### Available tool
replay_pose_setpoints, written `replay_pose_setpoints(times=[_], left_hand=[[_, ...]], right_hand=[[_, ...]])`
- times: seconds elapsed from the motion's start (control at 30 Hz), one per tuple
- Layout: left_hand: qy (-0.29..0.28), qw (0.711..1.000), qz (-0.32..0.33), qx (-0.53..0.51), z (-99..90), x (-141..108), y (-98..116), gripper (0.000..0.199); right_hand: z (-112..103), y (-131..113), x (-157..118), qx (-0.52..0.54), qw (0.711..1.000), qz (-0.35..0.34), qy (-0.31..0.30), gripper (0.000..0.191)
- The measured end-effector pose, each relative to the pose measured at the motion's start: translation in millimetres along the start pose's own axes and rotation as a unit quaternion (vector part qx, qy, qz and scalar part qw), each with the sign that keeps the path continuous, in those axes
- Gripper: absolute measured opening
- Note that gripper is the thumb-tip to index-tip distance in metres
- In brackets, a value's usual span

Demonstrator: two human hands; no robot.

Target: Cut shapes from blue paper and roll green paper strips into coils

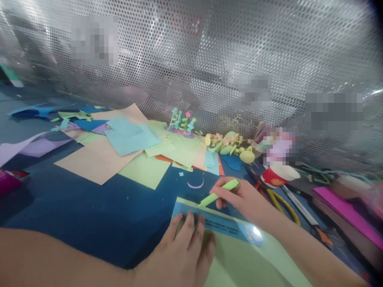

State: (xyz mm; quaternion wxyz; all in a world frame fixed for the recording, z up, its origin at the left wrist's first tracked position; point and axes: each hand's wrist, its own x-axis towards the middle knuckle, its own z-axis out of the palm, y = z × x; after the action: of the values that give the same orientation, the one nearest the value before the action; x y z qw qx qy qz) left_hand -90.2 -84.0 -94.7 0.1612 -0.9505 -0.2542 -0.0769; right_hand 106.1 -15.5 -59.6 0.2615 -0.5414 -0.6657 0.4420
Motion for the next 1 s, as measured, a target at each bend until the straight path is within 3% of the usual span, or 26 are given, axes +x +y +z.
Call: replay_pose_setpoints(times=[0.43,0.67,1.0], left_hand=[[-0.004,1.000,-0.003,-0.010,-1.1,2,2,0.040],[0.014,1.000,-0.015,-0.011,12.0,0,6,0.043],[-0.040,0.998,-0.033,-0.036,2.5,1,9,0.043]], right_hand=[[-26,12,-23,-0.001,0.999,0.038,0.021,0.025],[-39,19,-36,-0.041,0.998,0.043,0.036,0.026],[-54,29,-50,-0.050,0.997,0.053,0.038,0.024]])
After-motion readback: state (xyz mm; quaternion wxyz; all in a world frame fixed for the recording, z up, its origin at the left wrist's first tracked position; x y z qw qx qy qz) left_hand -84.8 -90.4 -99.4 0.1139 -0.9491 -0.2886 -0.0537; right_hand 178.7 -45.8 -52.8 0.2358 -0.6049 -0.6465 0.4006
